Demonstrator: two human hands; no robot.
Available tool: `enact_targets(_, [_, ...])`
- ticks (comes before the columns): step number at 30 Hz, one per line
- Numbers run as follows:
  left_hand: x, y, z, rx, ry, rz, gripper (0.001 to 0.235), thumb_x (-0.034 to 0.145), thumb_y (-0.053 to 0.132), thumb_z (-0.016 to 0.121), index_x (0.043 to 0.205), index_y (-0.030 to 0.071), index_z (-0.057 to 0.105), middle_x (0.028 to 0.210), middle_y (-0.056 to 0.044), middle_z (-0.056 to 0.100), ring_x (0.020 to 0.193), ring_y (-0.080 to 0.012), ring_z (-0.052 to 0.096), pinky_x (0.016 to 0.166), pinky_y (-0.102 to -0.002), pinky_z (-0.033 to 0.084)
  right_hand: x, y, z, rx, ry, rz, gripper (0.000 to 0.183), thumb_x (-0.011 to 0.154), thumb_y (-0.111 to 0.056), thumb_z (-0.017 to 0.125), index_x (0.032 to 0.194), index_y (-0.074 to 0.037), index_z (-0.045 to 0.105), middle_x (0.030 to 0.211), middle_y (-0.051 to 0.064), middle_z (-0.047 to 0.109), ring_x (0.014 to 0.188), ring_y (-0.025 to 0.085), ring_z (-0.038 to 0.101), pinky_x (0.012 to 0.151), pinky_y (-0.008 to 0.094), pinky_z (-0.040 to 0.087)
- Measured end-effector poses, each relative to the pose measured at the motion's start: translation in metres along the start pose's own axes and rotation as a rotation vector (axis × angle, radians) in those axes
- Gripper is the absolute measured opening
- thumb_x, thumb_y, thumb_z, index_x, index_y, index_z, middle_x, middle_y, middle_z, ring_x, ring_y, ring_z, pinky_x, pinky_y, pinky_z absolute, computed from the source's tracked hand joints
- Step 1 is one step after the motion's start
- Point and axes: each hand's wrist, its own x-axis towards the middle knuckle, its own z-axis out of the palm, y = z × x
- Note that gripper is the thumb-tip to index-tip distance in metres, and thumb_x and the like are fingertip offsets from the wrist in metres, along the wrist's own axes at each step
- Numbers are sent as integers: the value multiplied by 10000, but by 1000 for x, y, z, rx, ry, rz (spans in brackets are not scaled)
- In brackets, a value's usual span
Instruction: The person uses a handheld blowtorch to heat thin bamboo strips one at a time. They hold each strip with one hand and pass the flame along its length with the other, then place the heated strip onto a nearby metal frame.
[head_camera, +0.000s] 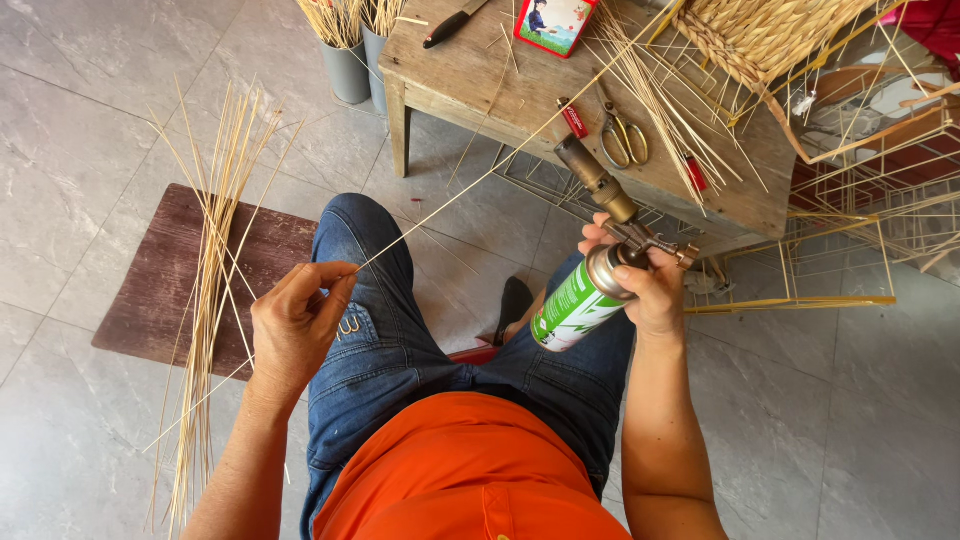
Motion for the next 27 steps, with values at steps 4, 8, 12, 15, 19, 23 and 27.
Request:
enact_targets(4, [0,1,-1,11,0,-8,101,919,81,784,1015,60,763,791,-22,694,550,-45,557,473,-231,438,4,1,-6,24,35,-36,648,817,-164,648,1390,123,557,1268,257,672,1106,327,709,1011,431,588])
enact_targets(8, [1,3,0,-3,0,2,100,920,78,782,1015,58,761,792,-19,697,555,-39,562,469,-228,440,8,-2,-13,79,84,-105,662,813,-158,643,1402,130,554,1264,263,678,1095,331,715,1013,436,595])
enact_targets(12, [6,6,3,-33,20,35,106,918,52,782,1020,40,755,795,-36,685,551,-47,547,481,-237,429,2,1,-13,60,66,-74,647,816,-152,640,1390,136,555,1277,266,674,1111,336,715,1022,447,590])
enact_targets(15, [13,10,7,-39,19,54,94,917,28,767,1010,38,756,828,-41,707,543,-50,549,471,-238,424,-6,8,-6,31,-9,-28,645,807,-140,643,1386,124,545,1280,262,671,1125,339,706,1030,457,584])
enact_targets(19, [22,17,12,-72,37,101,87,931,30,768,1015,24,745,832,-55,693,549,-64,537,492,-251,420,-18,19,3,24,-96,30,655,808,-121,638,1409,113,524,1291,250,669,1173,332,689,1079,463,569])
enact_targets(23, [29,24,15,-88,29,98,80,928,42,774,1002,31,744,831,-47,696,546,-65,535,486,-251,425,-27,23,10,-9,-147,80,671,793,-101,624,1418,126,534,1281,259,685,1157,330,707,1047,447,572])
enact_targets(27, [34,28,17,-83,13,94,81,928,61,783,1000,48,748,810,-34,691,547,-69,527,474,-250,424,-31,26,14,-3,-183,69,660,793,-88,625,1411,124,531,1304,268,677,1161,329,705,1052,444,573])
